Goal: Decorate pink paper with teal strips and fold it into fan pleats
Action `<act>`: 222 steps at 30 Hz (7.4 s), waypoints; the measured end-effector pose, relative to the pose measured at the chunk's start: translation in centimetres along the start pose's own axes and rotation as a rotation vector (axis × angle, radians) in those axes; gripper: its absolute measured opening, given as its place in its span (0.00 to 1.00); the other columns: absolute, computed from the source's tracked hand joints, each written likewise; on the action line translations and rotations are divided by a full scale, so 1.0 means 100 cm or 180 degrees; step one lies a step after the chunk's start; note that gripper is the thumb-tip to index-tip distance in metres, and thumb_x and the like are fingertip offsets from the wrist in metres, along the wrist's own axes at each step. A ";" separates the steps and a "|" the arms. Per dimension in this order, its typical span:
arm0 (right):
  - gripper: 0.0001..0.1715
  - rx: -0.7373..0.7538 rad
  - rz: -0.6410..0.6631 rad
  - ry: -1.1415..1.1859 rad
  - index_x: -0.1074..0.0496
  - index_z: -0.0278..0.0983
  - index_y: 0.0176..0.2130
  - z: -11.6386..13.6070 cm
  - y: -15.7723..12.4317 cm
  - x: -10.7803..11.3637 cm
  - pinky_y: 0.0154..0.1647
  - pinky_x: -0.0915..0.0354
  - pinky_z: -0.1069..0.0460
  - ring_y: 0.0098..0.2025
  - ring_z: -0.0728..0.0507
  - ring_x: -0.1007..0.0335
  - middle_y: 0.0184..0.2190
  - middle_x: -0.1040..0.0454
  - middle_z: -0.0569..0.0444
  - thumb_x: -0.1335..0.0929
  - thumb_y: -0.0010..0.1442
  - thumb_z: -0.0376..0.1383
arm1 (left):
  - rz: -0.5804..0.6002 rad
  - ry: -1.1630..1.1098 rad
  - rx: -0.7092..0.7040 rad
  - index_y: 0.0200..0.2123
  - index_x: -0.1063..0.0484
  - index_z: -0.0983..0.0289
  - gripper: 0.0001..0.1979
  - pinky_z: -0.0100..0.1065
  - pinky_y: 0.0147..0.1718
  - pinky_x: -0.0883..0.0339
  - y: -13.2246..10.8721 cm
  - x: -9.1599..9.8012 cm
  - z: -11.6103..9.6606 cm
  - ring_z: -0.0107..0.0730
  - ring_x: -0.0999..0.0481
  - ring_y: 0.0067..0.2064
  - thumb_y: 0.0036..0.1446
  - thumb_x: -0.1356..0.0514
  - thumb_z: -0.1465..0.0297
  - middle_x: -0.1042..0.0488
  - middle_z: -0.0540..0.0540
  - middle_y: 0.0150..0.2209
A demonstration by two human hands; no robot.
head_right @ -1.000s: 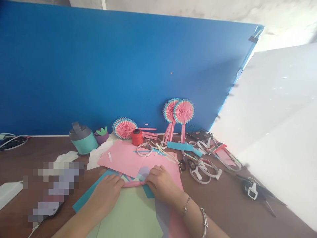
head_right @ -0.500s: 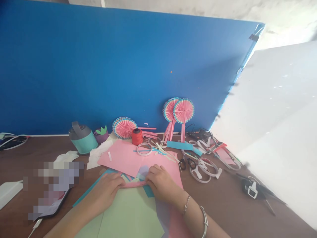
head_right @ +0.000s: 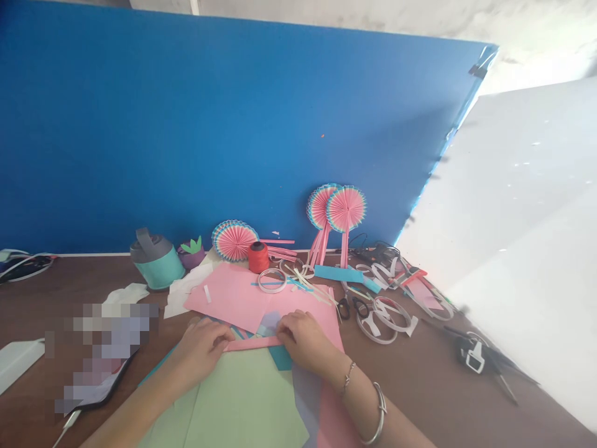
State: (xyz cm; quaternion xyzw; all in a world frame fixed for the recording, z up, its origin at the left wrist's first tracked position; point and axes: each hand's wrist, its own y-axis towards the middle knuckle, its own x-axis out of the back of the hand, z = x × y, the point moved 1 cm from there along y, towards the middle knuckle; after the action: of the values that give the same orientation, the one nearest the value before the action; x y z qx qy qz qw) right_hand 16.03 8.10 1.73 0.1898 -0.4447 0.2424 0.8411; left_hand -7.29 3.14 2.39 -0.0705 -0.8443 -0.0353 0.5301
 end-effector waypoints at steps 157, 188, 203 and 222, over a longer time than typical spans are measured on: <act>0.30 -0.0299 -0.0639 0.2136 0.31 0.34 0.51 0.020 0.015 -0.015 0.35 0.35 0.50 0.42 0.41 0.30 0.46 0.26 0.45 0.33 0.55 0.49 | -0.1026 -0.4878 0.0374 0.33 0.23 0.66 0.19 0.32 0.38 0.31 0.038 -0.026 -0.021 0.31 0.23 0.32 0.41 0.30 0.57 0.21 0.54 0.29; 0.13 0.0867 -0.0873 -0.0793 0.30 0.35 0.37 0.036 0.006 -0.024 0.34 0.49 0.51 0.32 0.45 0.38 0.28 0.28 0.51 0.42 0.63 0.29 | -0.1010 -0.4112 0.0481 0.27 0.22 0.64 0.18 0.28 0.28 0.40 0.029 -0.026 -0.035 0.30 0.32 0.28 0.41 0.33 0.54 0.26 0.49 0.23; 0.12 0.0620 -0.0850 -0.0690 0.31 0.36 0.34 0.036 0.006 -0.023 0.34 0.51 0.52 0.31 0.46 0.35 0.27 0.27 0.53 0.42 0.62 0.27 | -0.1385 -0.3868 0.0710 0.22 0.29 0.63 0.25 0.30 0.29 0.39 0.026 -0.029 -0.031 0.35 0.31 0.31 0.47 0.41 0.45 0.31 0.51 0.23; 0.11 0.0262 -0.0437 -0.1113 0.30 0.36 0.34 0.037 0.008 -0.021 0.35 0.53 0.51 0.32 0.47 0.34 0.28 0.26 0.52 0.40 0.59 0.27 | -0.1663 -0.4451 0.0418 0.35 0.29 0.64 0.16 0.30 0.29 0.33 0.021 -0.017 -0.042 0.29 0.28 0.27 0.46 0.35 0.60 0.28 0.48 0.25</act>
State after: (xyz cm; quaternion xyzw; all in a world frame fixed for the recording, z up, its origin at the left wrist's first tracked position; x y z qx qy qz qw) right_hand 12.09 6.24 2.03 0.2932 -0.5597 0.1658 0.7571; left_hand -2.49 4.55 2.70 0.1580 -0.9739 -0.0565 -0.1527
